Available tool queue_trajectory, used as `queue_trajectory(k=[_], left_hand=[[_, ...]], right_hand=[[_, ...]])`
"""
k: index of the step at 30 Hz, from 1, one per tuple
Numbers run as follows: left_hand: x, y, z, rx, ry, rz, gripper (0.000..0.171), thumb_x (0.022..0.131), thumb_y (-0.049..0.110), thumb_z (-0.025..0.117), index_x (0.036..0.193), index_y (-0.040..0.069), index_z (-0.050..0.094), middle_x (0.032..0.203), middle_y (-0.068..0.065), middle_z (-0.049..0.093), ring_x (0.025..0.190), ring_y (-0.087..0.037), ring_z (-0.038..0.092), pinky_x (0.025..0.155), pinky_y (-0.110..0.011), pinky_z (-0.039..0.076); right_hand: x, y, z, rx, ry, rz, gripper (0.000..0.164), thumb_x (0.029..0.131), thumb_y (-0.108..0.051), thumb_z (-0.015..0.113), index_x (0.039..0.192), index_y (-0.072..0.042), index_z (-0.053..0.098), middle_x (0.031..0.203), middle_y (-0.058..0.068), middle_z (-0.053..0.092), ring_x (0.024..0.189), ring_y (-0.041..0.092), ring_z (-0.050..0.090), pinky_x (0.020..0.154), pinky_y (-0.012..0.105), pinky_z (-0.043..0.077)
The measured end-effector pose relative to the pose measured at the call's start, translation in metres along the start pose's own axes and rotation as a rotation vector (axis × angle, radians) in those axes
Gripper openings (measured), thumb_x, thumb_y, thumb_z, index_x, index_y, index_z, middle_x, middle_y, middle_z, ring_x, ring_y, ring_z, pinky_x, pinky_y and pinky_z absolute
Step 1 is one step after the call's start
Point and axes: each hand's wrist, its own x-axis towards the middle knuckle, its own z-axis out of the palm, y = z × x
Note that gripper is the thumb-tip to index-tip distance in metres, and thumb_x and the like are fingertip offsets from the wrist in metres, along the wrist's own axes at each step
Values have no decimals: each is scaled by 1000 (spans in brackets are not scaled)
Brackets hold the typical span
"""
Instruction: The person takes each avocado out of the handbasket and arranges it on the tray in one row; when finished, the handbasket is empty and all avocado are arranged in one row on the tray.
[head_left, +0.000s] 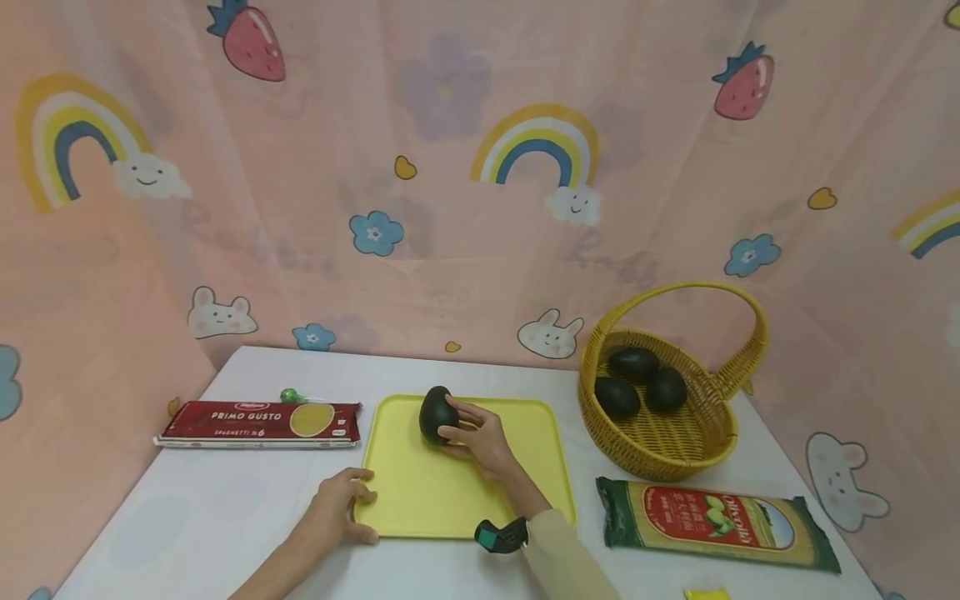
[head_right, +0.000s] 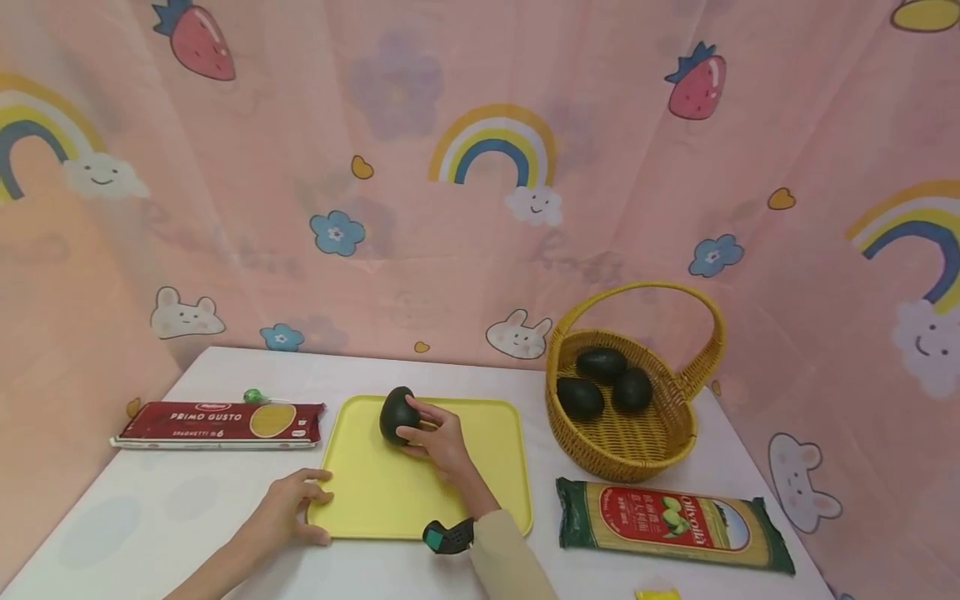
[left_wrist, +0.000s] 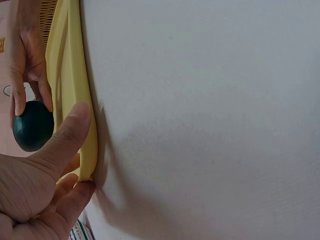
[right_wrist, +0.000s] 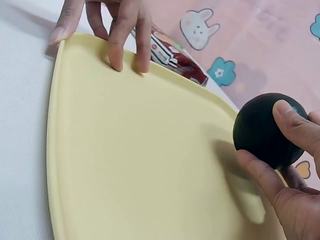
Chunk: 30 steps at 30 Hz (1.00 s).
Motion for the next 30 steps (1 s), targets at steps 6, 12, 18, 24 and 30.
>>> queue_trajectory(k=[6, 12, 18, 24, 30], left_hand=[[1, -1, 0, -6, -11, -6, 46, 47, 11, 93, 86, -2, 74, 110, -15, 64, 104, -38, 60, 93, -50, 49], [0, -2, 0, 7, 0, 4, 46, 46, 11, 93, 85, -2, 74, 109, -14, 65, 103, -38, 60, 92, -49, 49], [1, -1, -1, 7, 3, 24, 45, 46, 12, 93, 85, -1, 74, 108, -15, 65, 102, -39, 61, 91, -50, 49], [0, -2, -2, 4, 7, 32, 45, 46, 12, 93, 84, -2, 74, 108, -15, 65, 101, -39, 61, 90, -50, 50], [0, -3, -1, 13, 17, 71, 46, 46, 14, 93, 85, -2, 73, 108, -16, 65, 99, -39, 61, 88, -51, 50]], right_hand=[[7, 4, 15, -7, 4, 8, 53, 84, 6, 67, 134, 1, 51, 125, 27, 51, 111, 38, 59, 77, 43, 57], [14, 9, 30, -5, -5, 0, 52, 85, 6, 66, 134, 1, 51, 126, 27, 50, 114, 41, 56, 78, 43, 57], [19, 12, 42, 9, 7, 7, 51, 86, 6, 66, 135, 0, 51, 127, 27, 49, 115, 42, 55, 77, 43, 57], [26, 13, 52, 2, 28, -17, 51, 86, 6, 66, 135, 0, 51, 130, 29, 51, 115, 41, 56, 77, 43, 57], [32, 15, 59, -2, 29, -30, 51, 86, 6, 65, 135, 0, 51, 130, 29, 52, 113, 39, 58, 79, 44, 56]])
